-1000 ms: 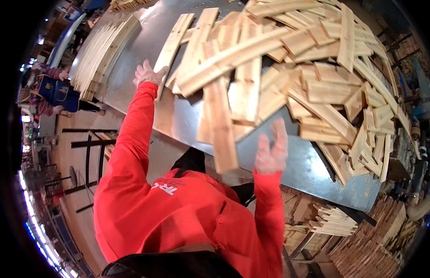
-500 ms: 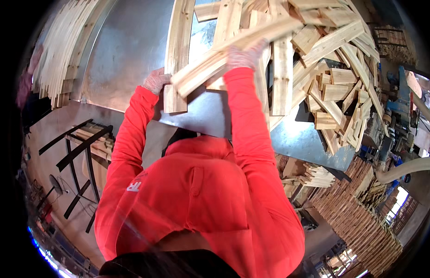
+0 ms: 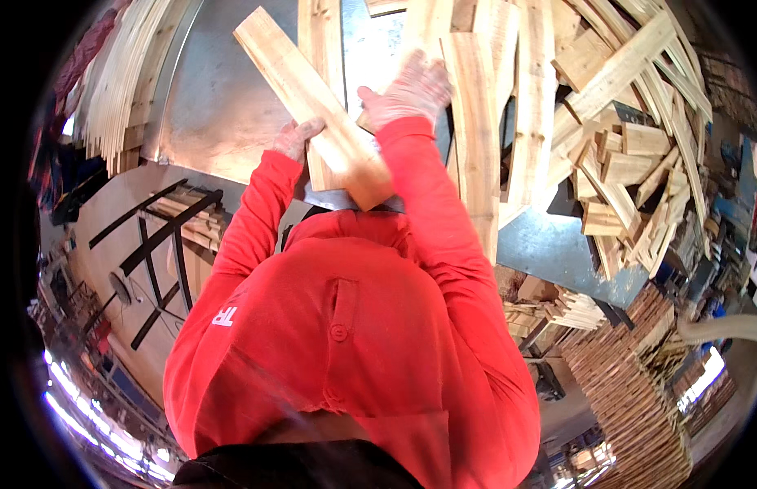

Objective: The person sorts wooden planks on a metal table in a workshop. They pick up planks from a disorganized pile, inspect them, and stack them neatly on the left side of the table. The process involves repetitive picking, inspecting, and stacking of the wood pieces.

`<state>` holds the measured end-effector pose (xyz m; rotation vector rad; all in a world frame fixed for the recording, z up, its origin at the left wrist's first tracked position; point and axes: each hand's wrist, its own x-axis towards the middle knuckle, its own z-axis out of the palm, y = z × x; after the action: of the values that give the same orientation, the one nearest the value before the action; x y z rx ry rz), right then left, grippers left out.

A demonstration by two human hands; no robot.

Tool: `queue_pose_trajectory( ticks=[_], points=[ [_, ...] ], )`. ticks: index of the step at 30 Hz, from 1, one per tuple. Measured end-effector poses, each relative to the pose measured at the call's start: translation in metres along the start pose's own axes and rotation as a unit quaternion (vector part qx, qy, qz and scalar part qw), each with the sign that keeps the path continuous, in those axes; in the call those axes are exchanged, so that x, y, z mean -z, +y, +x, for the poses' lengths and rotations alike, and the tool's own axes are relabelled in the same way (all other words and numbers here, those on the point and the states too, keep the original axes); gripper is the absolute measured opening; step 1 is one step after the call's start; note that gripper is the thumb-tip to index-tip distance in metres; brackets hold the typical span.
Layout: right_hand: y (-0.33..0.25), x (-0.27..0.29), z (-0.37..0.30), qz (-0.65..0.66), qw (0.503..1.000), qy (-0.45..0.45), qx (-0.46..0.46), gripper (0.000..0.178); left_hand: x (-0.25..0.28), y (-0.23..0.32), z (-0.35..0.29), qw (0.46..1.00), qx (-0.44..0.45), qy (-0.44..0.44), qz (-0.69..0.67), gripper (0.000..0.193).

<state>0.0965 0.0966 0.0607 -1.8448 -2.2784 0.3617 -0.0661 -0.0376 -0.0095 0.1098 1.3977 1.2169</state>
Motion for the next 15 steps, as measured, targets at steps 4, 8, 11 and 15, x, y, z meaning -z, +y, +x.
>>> queue_pose_trajectory(
  ticks=[4, 8, 11, 15],
  points=[
    [0.02, 0.002, 0.01, 0.002, 0.985, -0.15, -0.08, 0.109, -0.005, 0.036, 0.013, 0.977, -0.08, 0.085, 0.178, 0.054],
    [0.007, 0.008, -0.003, 0.089, 0.979, -0.171, -0.067, 0.101, 0.016, 0.06, 0.013, 0.973, -0.102, 0.028, 0.205, 0.054],
    [0.008, 0.026, -0.052, 0.106, 0.944, -0.286, 0.126, 0.098, 0.004, 0.053, 0.017, 0.998, -0.038, -0.039, 0.011, 0.053],
    [0.076, 0.047, -0.055, -0.08, 0.984, -0.142, -0.076, 0.114, -0.004, 0.043, 0.042, 0.999, -0.018, 0.018, -0.03, 0.047]
  ],
)
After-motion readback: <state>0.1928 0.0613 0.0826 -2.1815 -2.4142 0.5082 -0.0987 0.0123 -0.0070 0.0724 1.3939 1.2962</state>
